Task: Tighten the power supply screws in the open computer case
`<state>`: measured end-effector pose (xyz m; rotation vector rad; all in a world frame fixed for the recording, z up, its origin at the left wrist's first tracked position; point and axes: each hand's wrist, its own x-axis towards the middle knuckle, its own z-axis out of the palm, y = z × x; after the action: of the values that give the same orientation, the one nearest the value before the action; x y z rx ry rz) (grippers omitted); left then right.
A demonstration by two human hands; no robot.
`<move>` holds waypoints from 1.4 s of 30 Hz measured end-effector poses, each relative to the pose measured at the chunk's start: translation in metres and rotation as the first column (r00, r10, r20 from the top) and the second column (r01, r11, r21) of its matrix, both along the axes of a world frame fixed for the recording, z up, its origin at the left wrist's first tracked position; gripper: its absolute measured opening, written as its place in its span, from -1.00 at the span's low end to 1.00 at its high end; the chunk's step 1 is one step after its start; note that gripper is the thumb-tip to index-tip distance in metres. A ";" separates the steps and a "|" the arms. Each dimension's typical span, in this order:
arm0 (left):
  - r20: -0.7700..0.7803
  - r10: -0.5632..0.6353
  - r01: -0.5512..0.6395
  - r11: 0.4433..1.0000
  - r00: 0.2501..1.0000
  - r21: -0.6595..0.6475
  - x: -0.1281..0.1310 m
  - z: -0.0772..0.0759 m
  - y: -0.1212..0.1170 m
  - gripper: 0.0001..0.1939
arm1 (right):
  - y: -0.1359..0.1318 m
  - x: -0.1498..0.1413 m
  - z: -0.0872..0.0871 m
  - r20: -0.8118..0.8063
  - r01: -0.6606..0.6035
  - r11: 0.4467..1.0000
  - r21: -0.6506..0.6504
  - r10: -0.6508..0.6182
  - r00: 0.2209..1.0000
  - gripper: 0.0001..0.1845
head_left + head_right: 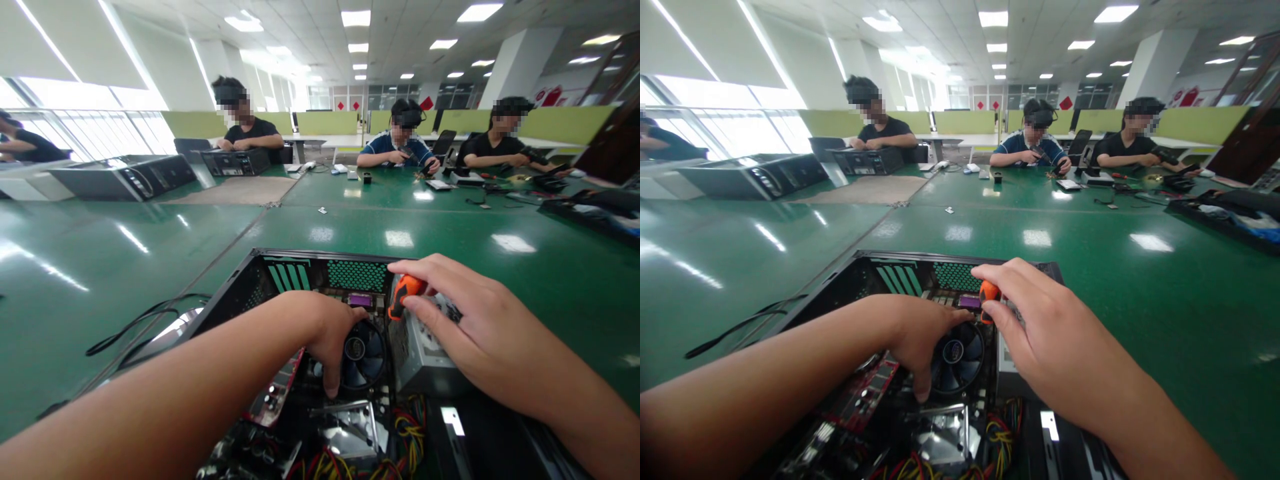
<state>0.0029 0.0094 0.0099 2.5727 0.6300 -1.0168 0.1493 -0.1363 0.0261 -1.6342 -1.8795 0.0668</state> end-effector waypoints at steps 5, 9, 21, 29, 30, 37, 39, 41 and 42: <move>-0.014 0.000 0.000 1.000 1.000 0.009 0.001 0.002 -0.002 0.36 | 0.000 0.000 -0.001 0.021 -0.001 1.000 0.010 0.001 1.000 -0.61; 0.006 0.007 -0.007 1.000 1.000 -0.008 0.001 0.004 -0.003 0.30 | -0.001 0.001 0.002 -0.015 0.008 0.999 -0.053 -0.009 1.000 -0.85; 0.039 0.015 -0.013 0.999 0.999 -0.043 -0.002 -0.002 0.001 0.29 | -0.010 -0.004 0.002 -0.185 -0.076 0.995 0.065 0.087 0.979 -0.72; 0.109 -0.092 0.100 0.992 0.990 -0.072 -0.001 -0.005 0.005 -0.03 | -0.011 -0.002 0.010 -0.143 -0.338 0.939 -0.058 0.327 0.934 -0.70; 0.114 -0.096 0.105 0.992 0.989 -0.073 -0.001 -0.005 0.005 -0.03 | -0.011 -0.002 0.010 -0.141 -0.339 0.939 -0.065 0.327 0.934 -0.69; 0.104 -0.063 0.068 0.997 0.993 -0.046 -0.001 -0.004 0.002 -0.03 | -0.012 -0.002 0.010 -0.128 -0.330 0.940 -0.086 0.318 0.939 -0.68; 0.105 -0.065 0.070 0.997 0.992 -0.045 -0.001 -0.003 0.002 -0.03 | -0.011 -0.002 0.010 -0.113 -0.332 0.938 -0.101 0.321 0.940 -0.67; 0.107 -0.069 0.074 0.996 0.992 -0.042 0.000 -0.002 0.001 -0.02 | -0.010 -0.003 0.011 -0.107 -0.335 0.936 -0.110 0.324 0.940 -0.67; 0.107 -0.073 0.078 0.996 0.992 -0.042 0.000 -0.002 0.002 -0.02 | -0.010 -0.003 0.011 -0.105 -0.336 0.935 -0.110 0.326 0.940 -0.67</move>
<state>0.0028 0.0110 0.0080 2.6077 0.4798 -0.8999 0.1462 -0.1462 0.0370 -1.3522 -2.1014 0.3997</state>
